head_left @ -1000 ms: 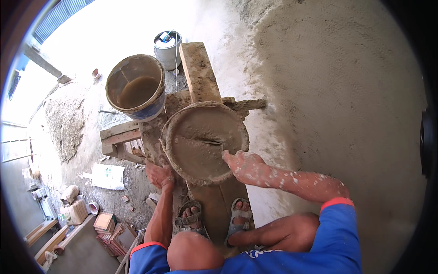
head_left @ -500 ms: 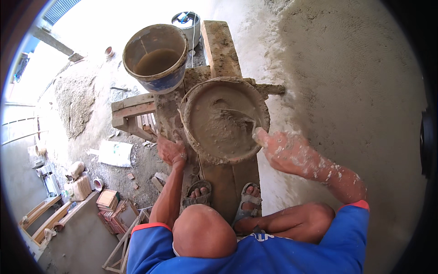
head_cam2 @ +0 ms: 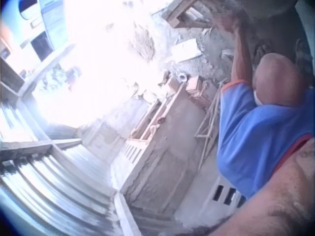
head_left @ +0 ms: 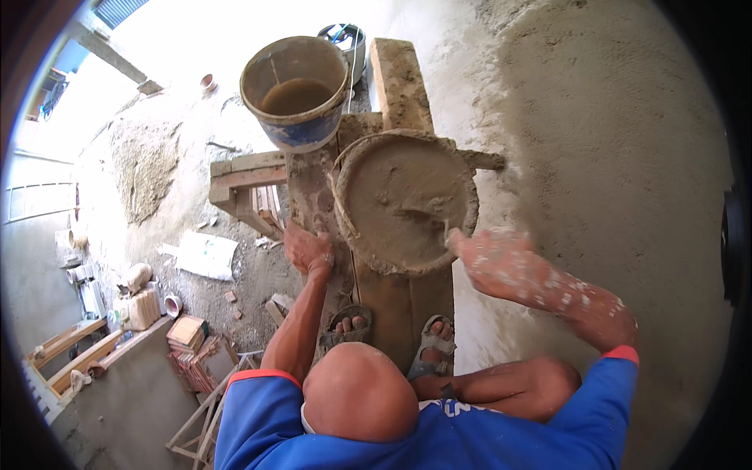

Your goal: The person uses a wooden board and a trowel to apply and smooth cement plaster onto a vertical wall, taking fresh cement from a bucket on a temporary wooden scaffold.

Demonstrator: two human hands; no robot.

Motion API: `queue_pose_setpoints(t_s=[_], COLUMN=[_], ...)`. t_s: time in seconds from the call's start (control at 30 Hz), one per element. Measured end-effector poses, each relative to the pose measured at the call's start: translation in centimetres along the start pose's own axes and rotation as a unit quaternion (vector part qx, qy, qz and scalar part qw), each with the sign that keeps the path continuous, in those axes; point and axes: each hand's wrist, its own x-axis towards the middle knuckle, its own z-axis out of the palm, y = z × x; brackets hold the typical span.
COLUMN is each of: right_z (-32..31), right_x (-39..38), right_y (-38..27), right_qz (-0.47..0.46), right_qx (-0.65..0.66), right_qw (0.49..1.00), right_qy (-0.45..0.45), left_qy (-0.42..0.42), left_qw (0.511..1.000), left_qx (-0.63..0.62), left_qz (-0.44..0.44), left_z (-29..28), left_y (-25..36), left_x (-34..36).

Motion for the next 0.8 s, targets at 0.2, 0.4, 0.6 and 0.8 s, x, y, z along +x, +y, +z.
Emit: queue_pose_setpoints(t_s=[0.2,0.4,0.6,0.8], right_z=[4.4,-1.0,0.0,0.2], right_x=[-1.5,-7.8,-9.7,-7.3], right_y=[1.6,4.4,8.2,8.1], right_qz=[0.017,-0.045,0.190,0.248], right_qx=[0.002,-0.036,0.167,0.141], right_qw=[0.994,0.994,0.954,0.955], right_qy=[0.105,0.093,0.162,0.076], left_qy=[-0.030,-0.023,-0.021,0.002], left_qw=[0.997,0.998,0.997,0.998], left_qx=[-0.068,-0.054,-0.065,-0.053], left_qz=[0.030,0.028,0.035,0.036], left_z=[2.8,1.7,2.6,1.8], left_y=[3.7,2.8,2.3,2.5], left_x=[-2.2,-1.6,-1.4,-1.6])
